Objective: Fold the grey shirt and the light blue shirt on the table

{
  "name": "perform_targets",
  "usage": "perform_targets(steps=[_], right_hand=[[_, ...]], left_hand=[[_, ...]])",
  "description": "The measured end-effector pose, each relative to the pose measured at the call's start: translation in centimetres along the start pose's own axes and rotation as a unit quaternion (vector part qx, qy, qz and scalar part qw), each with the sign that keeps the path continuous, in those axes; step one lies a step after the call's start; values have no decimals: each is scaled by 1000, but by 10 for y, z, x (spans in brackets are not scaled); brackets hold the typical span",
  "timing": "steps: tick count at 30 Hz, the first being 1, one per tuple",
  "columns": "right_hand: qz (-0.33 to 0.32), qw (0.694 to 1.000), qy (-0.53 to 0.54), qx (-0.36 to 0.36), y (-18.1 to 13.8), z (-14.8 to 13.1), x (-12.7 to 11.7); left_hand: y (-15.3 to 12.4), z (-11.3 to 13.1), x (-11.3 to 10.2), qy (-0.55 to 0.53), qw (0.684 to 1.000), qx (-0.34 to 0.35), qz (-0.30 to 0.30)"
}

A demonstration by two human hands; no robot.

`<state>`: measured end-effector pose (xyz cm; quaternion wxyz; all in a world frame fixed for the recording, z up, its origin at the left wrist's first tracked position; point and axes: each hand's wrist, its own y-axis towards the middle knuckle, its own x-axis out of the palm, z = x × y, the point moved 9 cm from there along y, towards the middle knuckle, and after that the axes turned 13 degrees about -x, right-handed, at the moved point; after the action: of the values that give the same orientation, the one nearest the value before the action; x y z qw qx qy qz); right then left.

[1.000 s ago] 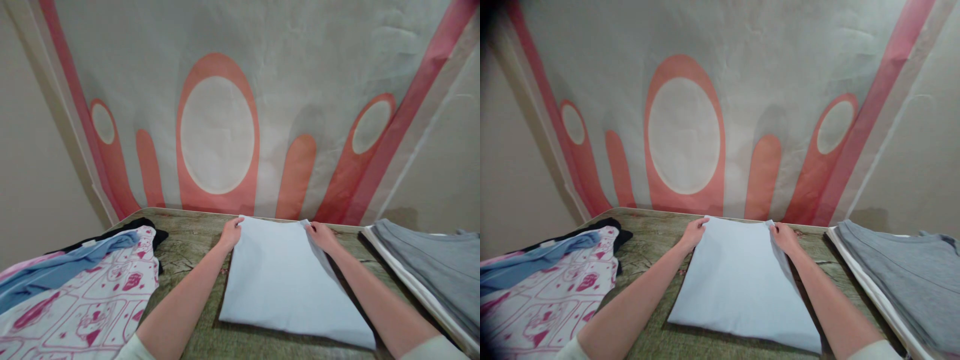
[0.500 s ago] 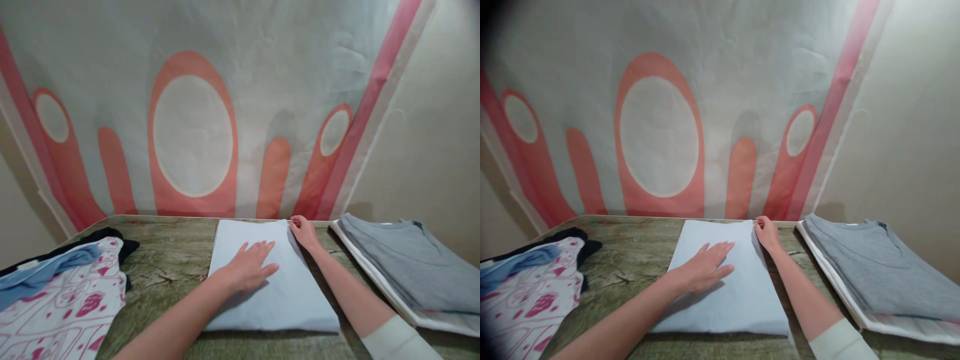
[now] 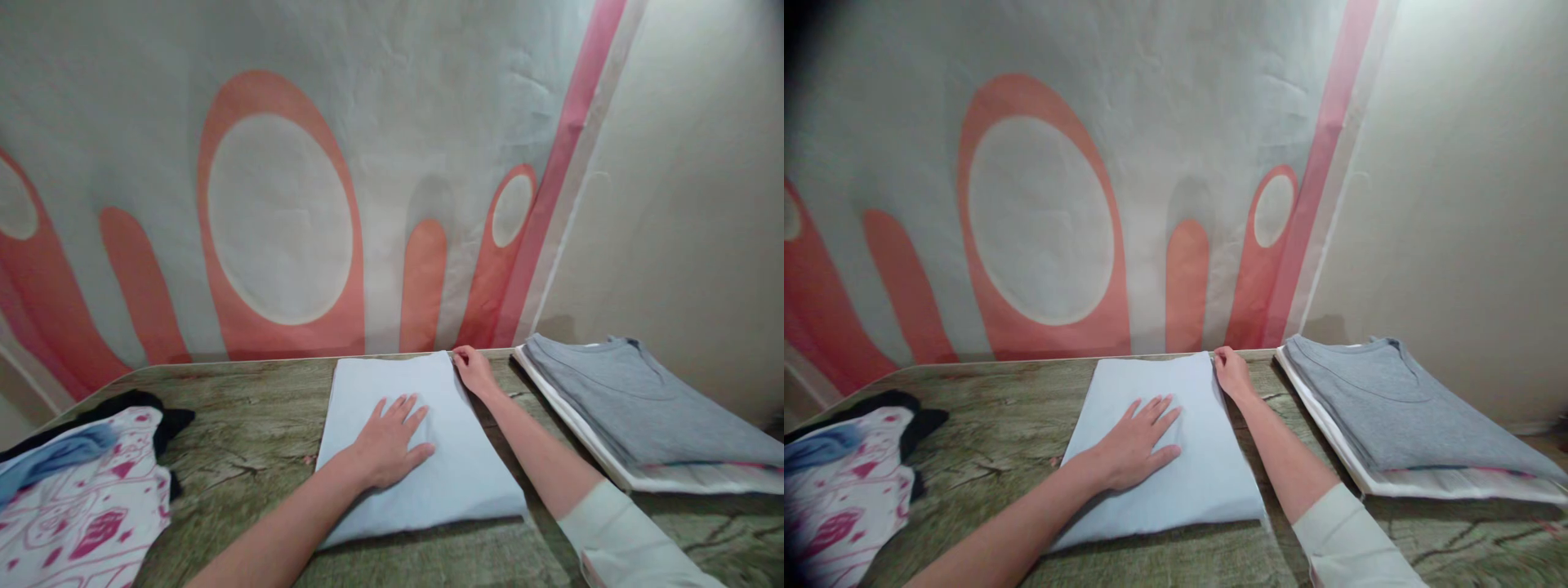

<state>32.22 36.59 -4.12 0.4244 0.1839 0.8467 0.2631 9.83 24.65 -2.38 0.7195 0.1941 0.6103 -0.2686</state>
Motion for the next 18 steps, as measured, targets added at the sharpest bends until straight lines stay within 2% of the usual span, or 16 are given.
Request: perform_targets(steps=[3,7,10,14,18], right_hand=[[-10,1000,-2,-7,-1,-4,4],[-25,999,-14,-18,-3,-4,9],[-32,999,-25,-23,-3,-1,11],[-25,999,-36,-31,0,0,6],[-27,997,-33,-65,4,-12,-2]], left_hand=[[-11,19,-3,-4,999,28,-26],[-30,63,-1,-31,991,115,-68],[-40,86,4,-37,982,170,-76],[-43,95,10,-18,978,198,-62],[-45,95,8,-6,978,202,-53]])
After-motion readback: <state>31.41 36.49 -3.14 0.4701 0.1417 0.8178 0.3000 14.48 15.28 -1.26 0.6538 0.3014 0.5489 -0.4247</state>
